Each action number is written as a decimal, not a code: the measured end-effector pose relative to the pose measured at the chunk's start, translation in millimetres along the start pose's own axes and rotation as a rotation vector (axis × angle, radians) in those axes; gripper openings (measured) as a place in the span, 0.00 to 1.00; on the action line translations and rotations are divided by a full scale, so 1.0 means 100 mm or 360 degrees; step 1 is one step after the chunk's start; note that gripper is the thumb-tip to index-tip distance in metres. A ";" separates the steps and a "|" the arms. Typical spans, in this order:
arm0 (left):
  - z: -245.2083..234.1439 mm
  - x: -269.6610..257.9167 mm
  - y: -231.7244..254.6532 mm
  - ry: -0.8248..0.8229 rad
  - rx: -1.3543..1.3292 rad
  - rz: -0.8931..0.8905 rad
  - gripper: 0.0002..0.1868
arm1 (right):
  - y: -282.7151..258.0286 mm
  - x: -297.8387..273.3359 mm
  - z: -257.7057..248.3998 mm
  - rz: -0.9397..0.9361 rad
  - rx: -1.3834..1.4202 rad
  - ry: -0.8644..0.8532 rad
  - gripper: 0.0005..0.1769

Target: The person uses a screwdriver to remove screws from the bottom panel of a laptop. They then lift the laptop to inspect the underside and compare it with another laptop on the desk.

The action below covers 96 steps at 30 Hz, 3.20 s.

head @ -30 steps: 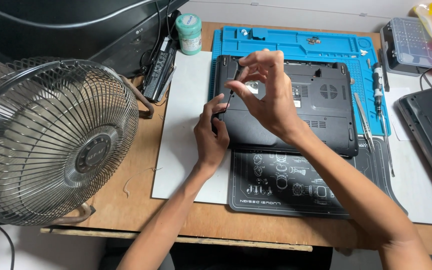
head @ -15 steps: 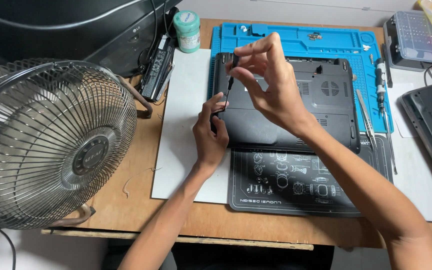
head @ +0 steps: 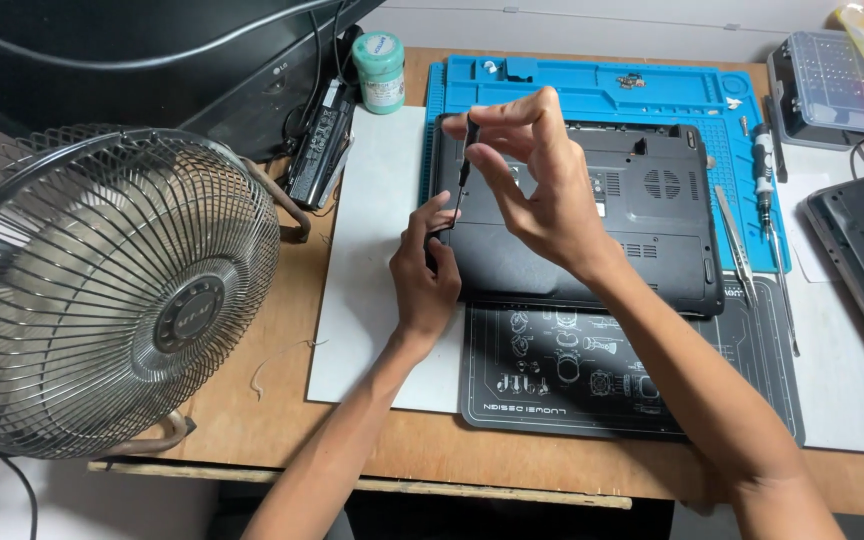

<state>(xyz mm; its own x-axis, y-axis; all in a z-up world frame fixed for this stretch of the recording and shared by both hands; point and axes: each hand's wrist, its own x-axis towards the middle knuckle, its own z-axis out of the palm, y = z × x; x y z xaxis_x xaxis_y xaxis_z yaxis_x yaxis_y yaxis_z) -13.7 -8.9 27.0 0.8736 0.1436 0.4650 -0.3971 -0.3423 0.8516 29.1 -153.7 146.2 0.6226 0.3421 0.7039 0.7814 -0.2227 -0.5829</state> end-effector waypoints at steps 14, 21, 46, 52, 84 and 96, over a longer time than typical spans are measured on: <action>-0.01 -0.01 -0.04 -0.0027 -0.0002 0.0158 0.30 | 0.19 -0.01 -0.11 0.0103 0.0208 -0.0002 0.23; -0.01 -0.01 -0.04 -0.0035 0.0008 0.0128 0.29 | 0.15 0.00 -0.06 0.0134 0.0263 -0.0074 0.17; 0.00 0.01 0.02 -0.0023 0.0058 0.0230 0.26 | 0.21 0.09 -0.20 0.0057 0.0260 -0.0224 0.17; 0.00 0.00 0.01 -0.0029 0.0043 0.0199 0.25 | 0.29 0.04 -0.12 0.0088 0.0317 -0.0161 0.21; -0.02 0.01 0.04 0.0050 0.0230 0.0438 0.17 | 0.22 0.01 -0.08 -0.0015 0.0209 -0.0258 0.22; 0.00 -0.05 -0.11 0.0092 0.0141 0.0604 0.17 | -0.08 0.05 -0.12 -0.0005 0.0317 -0.0362 0.18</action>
<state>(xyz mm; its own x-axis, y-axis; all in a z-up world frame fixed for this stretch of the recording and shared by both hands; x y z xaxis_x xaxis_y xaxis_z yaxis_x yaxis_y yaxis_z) -13.9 -6.2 14.8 0.6511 0.0428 0.7578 -0.6606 -0.4597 0.5936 26.2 -160.9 159.6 0.5769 0.5431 0.6101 0.7457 -0.0452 -0.6648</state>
